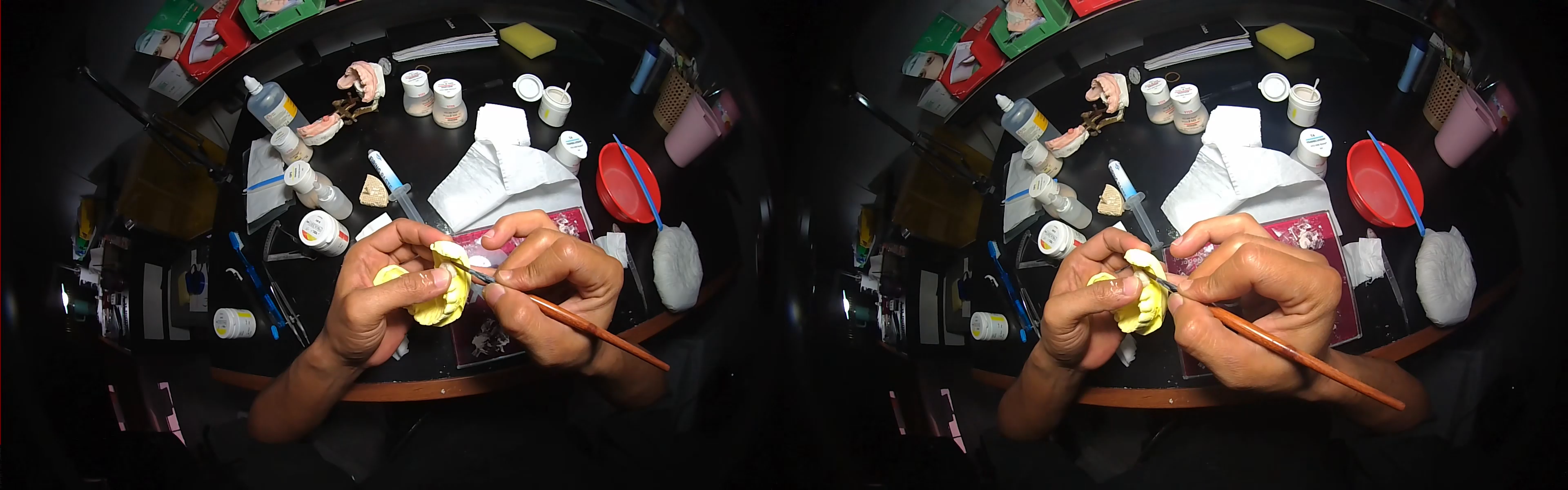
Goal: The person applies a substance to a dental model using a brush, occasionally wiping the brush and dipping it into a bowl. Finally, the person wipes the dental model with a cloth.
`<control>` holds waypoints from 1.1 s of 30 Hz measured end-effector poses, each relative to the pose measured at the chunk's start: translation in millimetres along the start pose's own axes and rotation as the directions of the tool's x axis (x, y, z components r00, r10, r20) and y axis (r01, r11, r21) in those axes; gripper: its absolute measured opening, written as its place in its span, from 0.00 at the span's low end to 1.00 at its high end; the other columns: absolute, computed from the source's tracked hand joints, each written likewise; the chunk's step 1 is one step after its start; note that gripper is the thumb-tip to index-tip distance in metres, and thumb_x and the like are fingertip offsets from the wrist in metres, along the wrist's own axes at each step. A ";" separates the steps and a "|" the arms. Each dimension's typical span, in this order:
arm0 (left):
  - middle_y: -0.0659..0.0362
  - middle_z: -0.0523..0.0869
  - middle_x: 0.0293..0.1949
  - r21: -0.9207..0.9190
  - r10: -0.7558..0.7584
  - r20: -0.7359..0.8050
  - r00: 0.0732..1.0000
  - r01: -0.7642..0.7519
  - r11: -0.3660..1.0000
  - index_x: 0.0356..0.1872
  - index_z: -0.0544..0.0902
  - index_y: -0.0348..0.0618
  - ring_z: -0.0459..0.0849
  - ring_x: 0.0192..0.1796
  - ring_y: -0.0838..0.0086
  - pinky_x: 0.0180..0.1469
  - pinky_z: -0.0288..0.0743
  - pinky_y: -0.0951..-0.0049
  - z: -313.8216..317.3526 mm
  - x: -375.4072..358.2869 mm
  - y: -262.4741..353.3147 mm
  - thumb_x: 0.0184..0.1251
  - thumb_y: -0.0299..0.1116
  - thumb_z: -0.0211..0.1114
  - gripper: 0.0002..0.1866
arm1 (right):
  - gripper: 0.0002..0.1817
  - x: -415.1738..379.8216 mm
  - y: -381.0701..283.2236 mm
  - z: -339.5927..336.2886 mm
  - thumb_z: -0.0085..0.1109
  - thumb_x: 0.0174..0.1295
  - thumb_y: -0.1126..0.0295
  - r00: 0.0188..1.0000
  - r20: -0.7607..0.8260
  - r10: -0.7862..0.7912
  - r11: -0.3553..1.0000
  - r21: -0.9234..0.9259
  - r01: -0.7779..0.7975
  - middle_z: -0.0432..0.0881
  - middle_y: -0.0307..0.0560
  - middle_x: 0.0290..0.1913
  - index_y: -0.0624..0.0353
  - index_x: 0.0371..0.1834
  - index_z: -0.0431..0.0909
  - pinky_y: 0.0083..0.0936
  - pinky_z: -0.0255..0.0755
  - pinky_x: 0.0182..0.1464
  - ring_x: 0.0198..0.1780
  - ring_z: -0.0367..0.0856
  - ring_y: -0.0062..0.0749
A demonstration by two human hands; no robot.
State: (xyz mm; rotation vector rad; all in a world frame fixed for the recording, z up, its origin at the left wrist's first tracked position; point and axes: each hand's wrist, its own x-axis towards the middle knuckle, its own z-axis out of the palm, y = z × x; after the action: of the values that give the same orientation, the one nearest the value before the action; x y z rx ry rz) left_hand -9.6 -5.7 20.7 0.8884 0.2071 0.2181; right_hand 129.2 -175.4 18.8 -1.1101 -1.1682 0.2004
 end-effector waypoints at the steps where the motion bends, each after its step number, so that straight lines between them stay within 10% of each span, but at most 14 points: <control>1: 0.50 0.89 0.47 -0.001 0.000 0.002 1.000 0.000 1.000 0.57 0.80 0.31 0.90 0.47 0.72 0.53 0.85 0.72 -0.8 0.0 -0.1 0.69 0.21 0.68 0.17 | 0.08 1.1 -0.8 -0.1 0.70 0.57 0.84 1.000 0.009 -0.006 1.000 -0.006 0.006 0.86 0.47 0.32 0.61 0.33 0.79 0.42 0.78 0.57 0.52 0.85 0.46; 17: 0.44 0.89 0.52 -0.107 -0.061 0.088 0.994 0.070 0.992 0.60 0.77 0.33 0.91 0.55 0.59 0.61 0.84 0.61 -8.6 2.4 -0.5 0.70 0.23 0.66 0.19 | 0.07 4.0 3.3 8.0 0.70 0.55 0.84 0.990 -0.134 -0.051 0.992 0.109 0.066 0.81 0.41 0.24 0.64 0.32 0.80 0.46 0.79 0.59 0.30 0.79 0.25; 33: 0.48 0.91 0.46 0.127 0.107 -0.008 0.994 -0.105 0.986 0.57 0.83 0.29 0.92 0.46 0.72 0.51 0.87 0.73 2.7 -1.7 0.7 0.67 0.19 0.71 0.18 | 0.09 0.8 -2.6 0.2 0.67 0.56 0.85 1.000 -0.015 0.004 1.000 0.031 -0.004 0.83 0.46 0.29 0.60 0.32 0.77 0.42 0.76 0.59 0.50 0.84 0.44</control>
State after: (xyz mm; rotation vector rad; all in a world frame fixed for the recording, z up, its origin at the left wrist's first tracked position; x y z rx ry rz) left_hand -10.5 -7.7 23.1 1.0249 0.1887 0.3133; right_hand 128.3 -176.0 21.3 -1.0850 -1.1462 0.2127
